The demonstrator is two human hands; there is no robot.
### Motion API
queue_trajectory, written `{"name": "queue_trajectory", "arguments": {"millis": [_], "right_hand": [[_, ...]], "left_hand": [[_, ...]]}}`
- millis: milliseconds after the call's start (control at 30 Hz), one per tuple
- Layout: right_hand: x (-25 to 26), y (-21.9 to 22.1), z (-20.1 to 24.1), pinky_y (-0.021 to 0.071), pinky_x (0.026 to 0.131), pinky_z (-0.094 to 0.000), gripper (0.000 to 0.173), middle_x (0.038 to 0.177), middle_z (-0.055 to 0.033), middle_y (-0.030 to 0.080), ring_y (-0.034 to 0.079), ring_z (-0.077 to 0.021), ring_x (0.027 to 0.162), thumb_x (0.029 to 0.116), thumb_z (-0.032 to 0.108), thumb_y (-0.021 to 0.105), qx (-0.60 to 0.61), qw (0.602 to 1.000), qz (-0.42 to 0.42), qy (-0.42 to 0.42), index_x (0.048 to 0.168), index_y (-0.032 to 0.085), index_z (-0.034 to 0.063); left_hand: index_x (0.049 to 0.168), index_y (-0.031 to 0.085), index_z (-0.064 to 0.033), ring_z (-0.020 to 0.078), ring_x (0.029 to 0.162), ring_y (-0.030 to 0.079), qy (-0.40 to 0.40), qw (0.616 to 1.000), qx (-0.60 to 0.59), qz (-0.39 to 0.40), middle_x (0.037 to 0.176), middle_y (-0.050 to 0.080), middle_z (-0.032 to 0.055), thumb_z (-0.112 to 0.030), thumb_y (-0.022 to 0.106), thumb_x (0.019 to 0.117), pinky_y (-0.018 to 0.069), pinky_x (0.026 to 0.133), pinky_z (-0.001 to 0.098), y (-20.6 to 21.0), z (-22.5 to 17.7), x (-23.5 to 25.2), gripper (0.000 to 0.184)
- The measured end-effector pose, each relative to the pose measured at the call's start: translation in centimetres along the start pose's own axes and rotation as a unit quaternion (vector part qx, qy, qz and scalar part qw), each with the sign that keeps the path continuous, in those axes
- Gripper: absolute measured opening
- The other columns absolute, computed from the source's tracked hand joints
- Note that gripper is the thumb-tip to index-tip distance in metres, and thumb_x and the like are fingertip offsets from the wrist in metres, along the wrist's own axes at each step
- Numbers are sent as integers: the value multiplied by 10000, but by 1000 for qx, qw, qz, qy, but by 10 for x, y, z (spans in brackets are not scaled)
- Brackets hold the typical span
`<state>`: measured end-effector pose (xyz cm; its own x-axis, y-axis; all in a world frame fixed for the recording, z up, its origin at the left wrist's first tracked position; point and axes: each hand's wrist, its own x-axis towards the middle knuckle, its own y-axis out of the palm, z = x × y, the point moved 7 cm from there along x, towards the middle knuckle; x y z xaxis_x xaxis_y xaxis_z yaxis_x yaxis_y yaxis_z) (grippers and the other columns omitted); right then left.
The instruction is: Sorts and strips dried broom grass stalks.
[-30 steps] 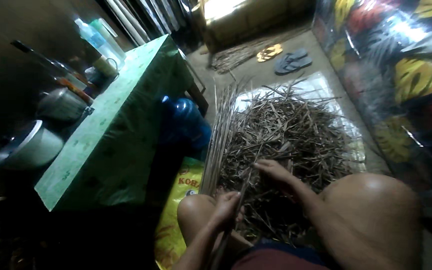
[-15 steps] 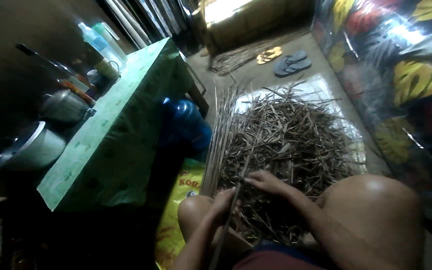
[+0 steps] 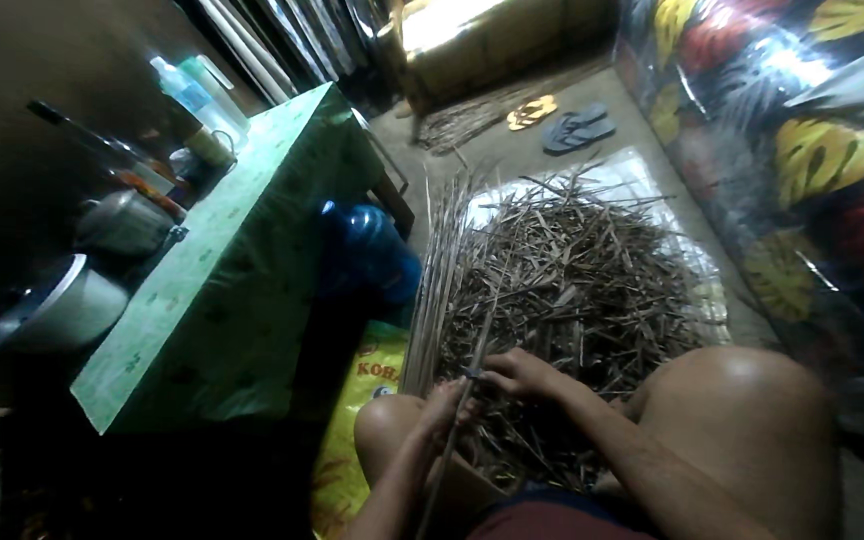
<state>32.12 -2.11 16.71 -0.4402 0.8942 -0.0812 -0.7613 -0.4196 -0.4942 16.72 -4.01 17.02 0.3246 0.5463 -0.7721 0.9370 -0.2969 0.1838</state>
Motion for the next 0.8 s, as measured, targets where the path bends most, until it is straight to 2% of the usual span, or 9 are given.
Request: {"name": "queue_trajectory", "arguments": {"millis": [67, 167, 267, 400, 433, 500, 567, 667, 800], "right_hand": [[0, -13, -18, 514, 902, -598, 392, 1000, -244, 704, 690, -397, 963, 1074, 308, 493, -17, 999, -20, 44, 1166, 682, -23], [-2, -29, -45, 505, 907, -596, 399, 1007, -244, 698, 682, -400, 977, 1074, 311, 482, -28, 994, -53, 89, 1139, 682, -28], [-2, -33, -44, 501, 900, -598, 399, 1007, -244, 694, 678, -405, 987, 1076, 316, 475, -37, 989, -76, 124, 1128, 678, -24], [-17, -69, -60, 462, 997, -619, 416, 1161, -300, 671, 642, -457, 1132, 1101, 269, 422, -38, 957, -177, 228, 1250, 648, -47], [-21, -82, -68, 455, 1010, -616, 420, 1178, -297, 667, 636, -450, 1148, 1107, 270, 410, -30, 946, -205, 250, 1251, 646, -46], [-24, -96, -73, 468, 957, -614, 419, 1097, -292, 676, 654, -439, 1077, 1108, 279, 417, -25, 937, -241, 252, 1169, 658, -57], [-20, -89, -63, 467, 947, -582, 415, 1072, -292, 668, 650, -414, 1031, 1106, 259, 425, 8, 955, -198, 219, 1155, 659, -80], [-13, -48, -30, 478, 947, -520, 397, 1074, -266, 667, 645, -348, 990, 1098, 250, 456, 67, 984, -47, 157, 1168, 660, -84], [-7, -6, 4, 496, 862, -535, 391, 952, -225, 659, 643, -338, 894, 1092, 274, 463, 35, 994, 57, 87, 1062, 671, -57]], "left_hand": [[1050, 539, -48, 6, 424, 435, -9, 1000, 18, 5, 612, 483, -36, -267, 345, 1135, 384, 390, 136, 0, 1, -5, 304], [1067, 539, -46, 5, 421, 431, -19, 999, 46, 11, 604, 478, -42, -271, 342, 1135, 380, 387, 139, 1, 6, -11, 307], [1066, 537, -42, 11, 418, 434, -15, 998, 55, 5, 604, 479, -37, -278, 343, 1136, 385, 384, 146, 3, 6, -12, 313], [1107, 553, -39, 17, 428, 451, -29, 996, 78, 21, 619, 498, -29, -255, 375, 1130, 402, 397, 149, 9, 13, -21, 281], [1109, 556, -39, 18, 433, 457, -32, 996, 84, 24, 627, 506, -27, -254, 378, 1130, 409, 402, 151, 9, 15, -23, 280], [1111, 552, -31, 21, 433, 470, -28, 996, 82, 16, 624, 511, -24, -254, 374, 1131, 422, 403, 156, 6, 14, -24, 286], [1120, 544, -29, 37, 443, 482, -24, 996, 82, 8, 631, 511, -19, -261, 368, 1132, 437, 411, 174, 3, 11, -19, 292], [1134, 555, -24, 44, 454, 515, -14, 997, 81, 5, 641, 544, -7, -264, 373, 1132, 458, 424, 175, 5, 4, -12, 301], [1131, 574, 6, 70, 472, 539, 14, 995, 95, -17, 657, 563, 15, -248, 402, 1126, 484, 451, 203, 7, -1, -7, 307]]}}
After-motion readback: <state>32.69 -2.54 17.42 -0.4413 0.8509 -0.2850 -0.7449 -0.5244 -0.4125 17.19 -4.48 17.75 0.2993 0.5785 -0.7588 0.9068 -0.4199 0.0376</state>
